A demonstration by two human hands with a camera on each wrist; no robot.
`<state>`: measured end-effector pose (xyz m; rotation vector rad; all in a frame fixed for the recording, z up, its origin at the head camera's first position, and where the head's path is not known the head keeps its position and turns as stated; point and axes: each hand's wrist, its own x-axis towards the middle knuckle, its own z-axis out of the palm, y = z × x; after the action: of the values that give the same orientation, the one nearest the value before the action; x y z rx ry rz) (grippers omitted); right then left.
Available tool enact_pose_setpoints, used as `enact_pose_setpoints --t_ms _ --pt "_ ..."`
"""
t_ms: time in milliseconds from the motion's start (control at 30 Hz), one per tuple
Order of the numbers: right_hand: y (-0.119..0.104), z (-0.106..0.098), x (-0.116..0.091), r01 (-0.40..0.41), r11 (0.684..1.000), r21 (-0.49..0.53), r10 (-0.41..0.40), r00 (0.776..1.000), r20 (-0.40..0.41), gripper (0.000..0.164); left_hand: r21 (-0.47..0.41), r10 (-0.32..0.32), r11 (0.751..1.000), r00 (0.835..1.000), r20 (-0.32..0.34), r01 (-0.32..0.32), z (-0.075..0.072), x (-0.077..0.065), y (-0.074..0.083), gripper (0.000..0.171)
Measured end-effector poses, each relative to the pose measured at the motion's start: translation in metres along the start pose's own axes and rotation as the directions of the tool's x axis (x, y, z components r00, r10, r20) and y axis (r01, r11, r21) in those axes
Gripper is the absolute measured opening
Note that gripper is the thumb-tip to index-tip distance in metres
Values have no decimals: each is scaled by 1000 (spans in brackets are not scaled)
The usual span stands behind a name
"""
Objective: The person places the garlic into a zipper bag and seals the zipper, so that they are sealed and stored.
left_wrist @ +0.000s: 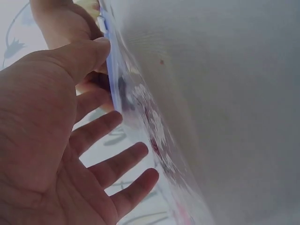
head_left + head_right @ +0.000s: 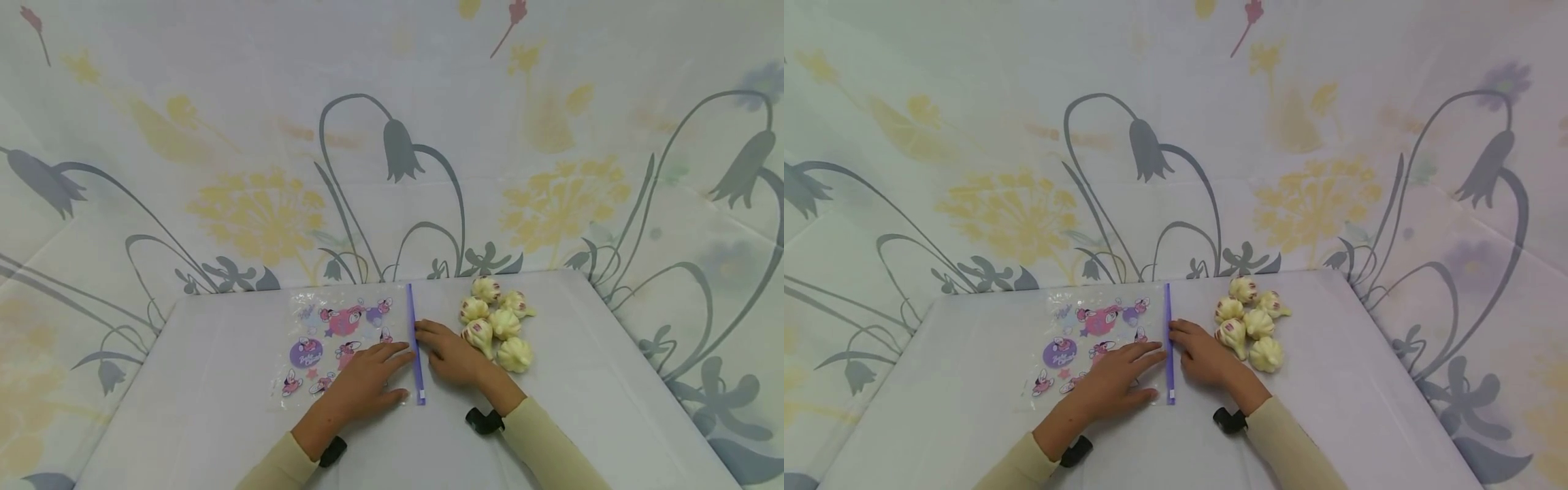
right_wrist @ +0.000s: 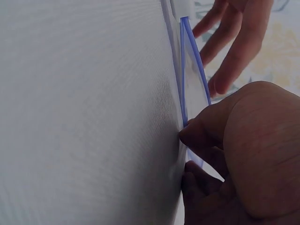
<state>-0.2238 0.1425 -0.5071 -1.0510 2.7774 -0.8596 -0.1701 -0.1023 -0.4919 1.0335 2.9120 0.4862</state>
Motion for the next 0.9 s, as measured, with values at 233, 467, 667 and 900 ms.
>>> enact_pose_setpoints --t_ms 233,467,667,900 --pt "1 0 -2 16 1000 1 -16 1000 0 45 27 51 998 999 12 -52 -1 7 8 56" --pt "5 2 -3 20 1000 1 -20 1000 3 44 149 108 982 993 39 -112 2 16 11 47" --pt "6 5 -2 30 1000 -4 -30 1000 -8 47 204 93 973 994 58 -103 2 20 14 42" --pt "6 3 -2 35 999 -10 -35 999 -7 54 262 77 961 996 49 -87 2 23 16 43"
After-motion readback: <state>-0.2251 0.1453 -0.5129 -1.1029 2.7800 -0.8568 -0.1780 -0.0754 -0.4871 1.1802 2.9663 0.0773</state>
